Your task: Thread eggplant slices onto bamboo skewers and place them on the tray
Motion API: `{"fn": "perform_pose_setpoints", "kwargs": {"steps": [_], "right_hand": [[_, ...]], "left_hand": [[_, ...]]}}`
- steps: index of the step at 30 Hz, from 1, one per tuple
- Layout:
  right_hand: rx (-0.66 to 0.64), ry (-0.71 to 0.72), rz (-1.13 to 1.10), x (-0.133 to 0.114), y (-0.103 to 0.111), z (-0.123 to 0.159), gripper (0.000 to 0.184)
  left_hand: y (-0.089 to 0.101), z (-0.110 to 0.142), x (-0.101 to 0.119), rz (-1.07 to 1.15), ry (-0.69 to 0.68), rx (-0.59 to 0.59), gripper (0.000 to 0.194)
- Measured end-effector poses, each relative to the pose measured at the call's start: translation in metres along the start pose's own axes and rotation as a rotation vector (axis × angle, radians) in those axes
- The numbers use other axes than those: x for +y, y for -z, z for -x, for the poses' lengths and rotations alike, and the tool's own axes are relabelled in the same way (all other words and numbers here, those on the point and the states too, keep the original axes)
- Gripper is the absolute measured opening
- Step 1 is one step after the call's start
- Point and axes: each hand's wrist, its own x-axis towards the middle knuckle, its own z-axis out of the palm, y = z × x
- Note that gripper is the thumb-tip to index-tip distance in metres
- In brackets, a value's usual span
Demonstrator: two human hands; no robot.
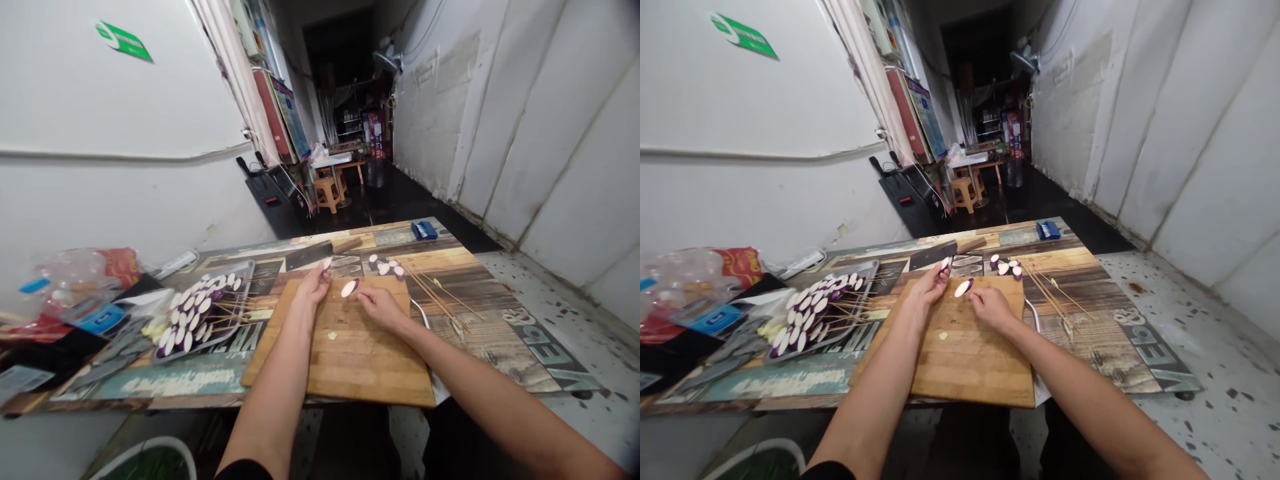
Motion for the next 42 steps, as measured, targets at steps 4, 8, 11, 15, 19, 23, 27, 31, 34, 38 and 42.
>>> {"fn": "perform_pose_setpoints", "kwargs": {"steps": [4, 8, 11, 15, 19, 23, 27, 31, 34, 38, 42], "right_hand": [[-0.026, 0.004, -0.030, 0.001, -0.001, 0.001, 0.028], [-0.028, 0.006, -0.044, 0.003, -0.004, 0.001, 0.029], [-0.037, 0.006, -0.050, 0.004, -0.004, 0.000, 0.029], [-0.041, 0.002, -0.066, 0.005, -0.003, -0.001, 0.028], [-0.038, -0.006, -0.091, 0.007, -0.004, -0.001, 0.028], [-0.033, -0.003, -0.098, 0.008, -0.005, -0.002, 0.029], [-0.031, -0.004, -0.100, 0.008, -0.005, -0.002, 0.029], [-0.033, 0.002, -0.088, 0.006, -0.004, -0.002, 0.028], [-0.032, 0.006, -0.080, 0.005, -0.003, -0.001, 0.029], [-0.029, 0.020, -0.072, 0.004, -0.002, -0.001, 0.028], [-0.027, 0.018, -0.067, 0.005, -0.003, -0.001, 0.028]], "left_hand": [[-0.003, 0.005, -0.002, -0.014, -0.024, -0.031, 0.010], [-0.004, 0.006, -0.007, -0.072, -0.085, 0.022, 0.008], [-0.005, 0.005, -0.009, -0.085, -0.099, 0.031, 0.008], [-0.006, 0.005, -0.010, -0.079, -0.101, 0.047, 0.007], [-0.006, 0.005, -0.010, -0.068, -0.103, 0.034, 0.007], [-0.007, 0.006, -0.009, -0.058, -0.108, 0.033, 0.007], [-0.008, 0.007, -0.009, -0.045, -0.095, 0.048, 0.007], [-0.006, 0.005, -0.010, -0.052, -0.099, 0.038, 0.006], [-0.004, 0.003, -0.011, -0.066, -0.103, 0.020, 0.006], [-0.002, 0.001, -0.011, -0.083, -0.101, -0.005, 0.007], [-0.003, 0.002, -0.012, -0.087, -0.102, -0.030, 0.008]]}}
